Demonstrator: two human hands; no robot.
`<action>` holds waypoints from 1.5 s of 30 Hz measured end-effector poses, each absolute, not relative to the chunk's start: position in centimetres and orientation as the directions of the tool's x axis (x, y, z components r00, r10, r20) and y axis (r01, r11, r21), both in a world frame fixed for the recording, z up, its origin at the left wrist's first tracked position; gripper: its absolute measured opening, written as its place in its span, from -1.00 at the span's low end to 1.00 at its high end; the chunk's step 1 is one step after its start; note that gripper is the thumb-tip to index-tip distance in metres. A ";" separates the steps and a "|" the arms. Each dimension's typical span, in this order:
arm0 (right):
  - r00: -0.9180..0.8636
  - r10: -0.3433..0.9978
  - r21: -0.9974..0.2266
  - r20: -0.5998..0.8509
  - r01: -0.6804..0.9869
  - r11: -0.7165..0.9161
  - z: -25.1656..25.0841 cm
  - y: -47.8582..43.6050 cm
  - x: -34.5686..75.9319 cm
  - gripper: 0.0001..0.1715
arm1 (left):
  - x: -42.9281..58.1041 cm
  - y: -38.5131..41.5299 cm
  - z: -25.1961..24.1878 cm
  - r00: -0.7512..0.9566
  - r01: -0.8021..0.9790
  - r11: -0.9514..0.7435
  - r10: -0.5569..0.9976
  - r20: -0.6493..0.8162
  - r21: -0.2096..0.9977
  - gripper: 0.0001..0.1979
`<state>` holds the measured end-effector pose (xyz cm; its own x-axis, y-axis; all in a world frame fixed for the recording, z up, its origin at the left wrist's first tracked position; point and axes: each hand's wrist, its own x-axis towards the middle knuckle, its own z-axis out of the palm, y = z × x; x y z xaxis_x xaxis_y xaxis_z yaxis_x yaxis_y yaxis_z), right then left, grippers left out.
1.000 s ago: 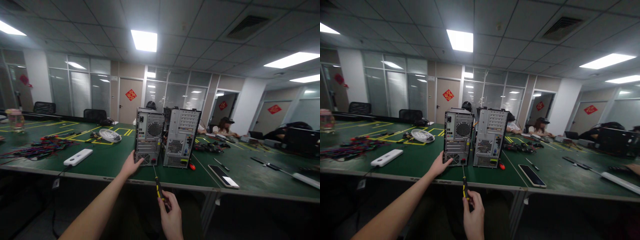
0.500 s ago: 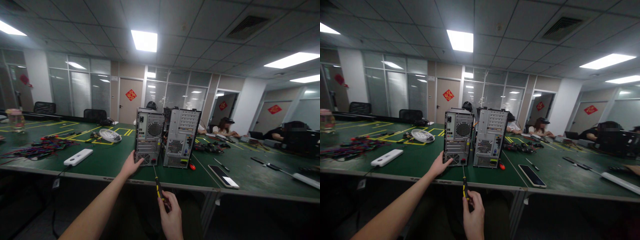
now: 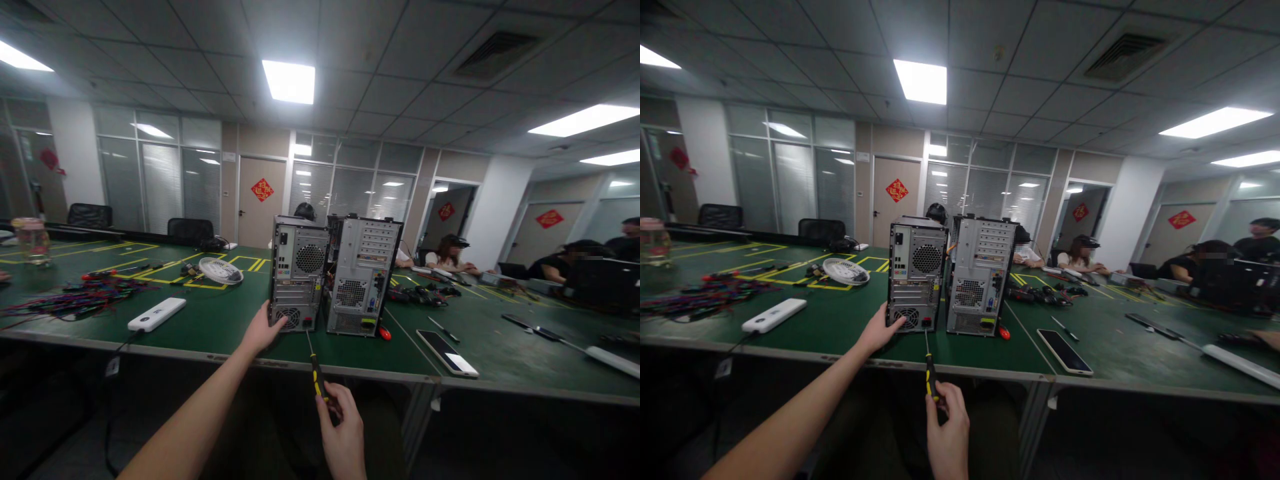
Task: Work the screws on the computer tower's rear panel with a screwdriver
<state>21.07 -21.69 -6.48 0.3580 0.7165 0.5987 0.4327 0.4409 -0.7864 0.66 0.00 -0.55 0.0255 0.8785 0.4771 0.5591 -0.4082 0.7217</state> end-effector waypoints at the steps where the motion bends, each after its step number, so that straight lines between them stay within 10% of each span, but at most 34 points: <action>1: 0.355 0.716 -0.785 0.601 0.433 0.443 -6.4 -21.7 21.0 -0.63 | 0.6 0.1 -0.6 0.028 0.555 -0.412 0.878 0.479 0.723 -0.21; 45: 0.322 0.715 -0.755 0.621 0.492 0.433 -5.9 -21.8 21.5 -0.68 | 0.7 -0.4 -0.1 0.044 0.541 -0.420 0.880 0.474 0.729 -0.21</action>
<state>21.54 -21.80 -5.86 0.3222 0.7149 0.6206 0.4922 0.4335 -0.7549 0.68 -0.42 -0.08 0.0443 0.8796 0.4737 0.5409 -0.4197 0.7288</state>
